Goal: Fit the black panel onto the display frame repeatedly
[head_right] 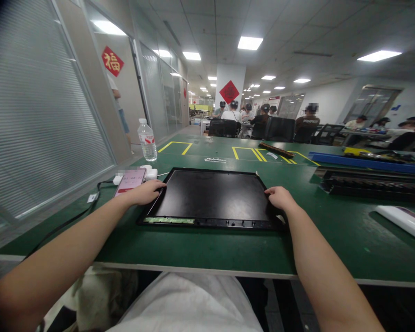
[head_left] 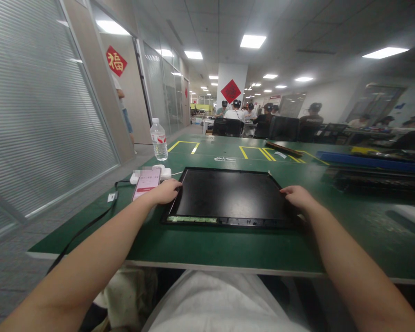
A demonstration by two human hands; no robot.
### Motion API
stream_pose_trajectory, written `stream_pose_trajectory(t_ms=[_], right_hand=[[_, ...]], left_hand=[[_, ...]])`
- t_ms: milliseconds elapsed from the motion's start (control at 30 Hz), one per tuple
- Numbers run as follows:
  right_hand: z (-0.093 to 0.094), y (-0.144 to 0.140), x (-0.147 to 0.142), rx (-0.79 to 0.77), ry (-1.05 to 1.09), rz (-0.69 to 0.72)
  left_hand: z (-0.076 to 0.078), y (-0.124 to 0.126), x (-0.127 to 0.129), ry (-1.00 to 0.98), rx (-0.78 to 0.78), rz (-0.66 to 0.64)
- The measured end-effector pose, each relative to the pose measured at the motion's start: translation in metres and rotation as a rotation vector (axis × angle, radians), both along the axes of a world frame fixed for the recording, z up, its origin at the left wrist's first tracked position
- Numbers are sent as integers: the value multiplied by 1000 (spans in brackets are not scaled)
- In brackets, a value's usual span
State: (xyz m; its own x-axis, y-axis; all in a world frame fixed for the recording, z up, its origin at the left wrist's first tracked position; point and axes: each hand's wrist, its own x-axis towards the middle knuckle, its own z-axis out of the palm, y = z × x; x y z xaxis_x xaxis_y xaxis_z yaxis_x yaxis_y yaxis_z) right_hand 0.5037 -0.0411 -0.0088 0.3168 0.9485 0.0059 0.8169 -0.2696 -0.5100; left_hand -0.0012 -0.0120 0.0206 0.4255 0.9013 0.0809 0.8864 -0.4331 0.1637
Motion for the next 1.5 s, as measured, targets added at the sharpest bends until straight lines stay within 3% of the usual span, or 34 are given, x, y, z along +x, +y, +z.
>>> stream_pose_trajectory(t_ms=[867, 1200, 1500], right_hand=[[5, -3, -9, 2, -95, 18], [0, -1, -6, 28, -83, 2], [-5, 3, 1, 31, -75, 25]], left_hand=[[-8, 1, 2, -94, -7, 62], [-2, -6, 4, -98, -20, 60], [-11, 4, -3, -313, -71, 125]])
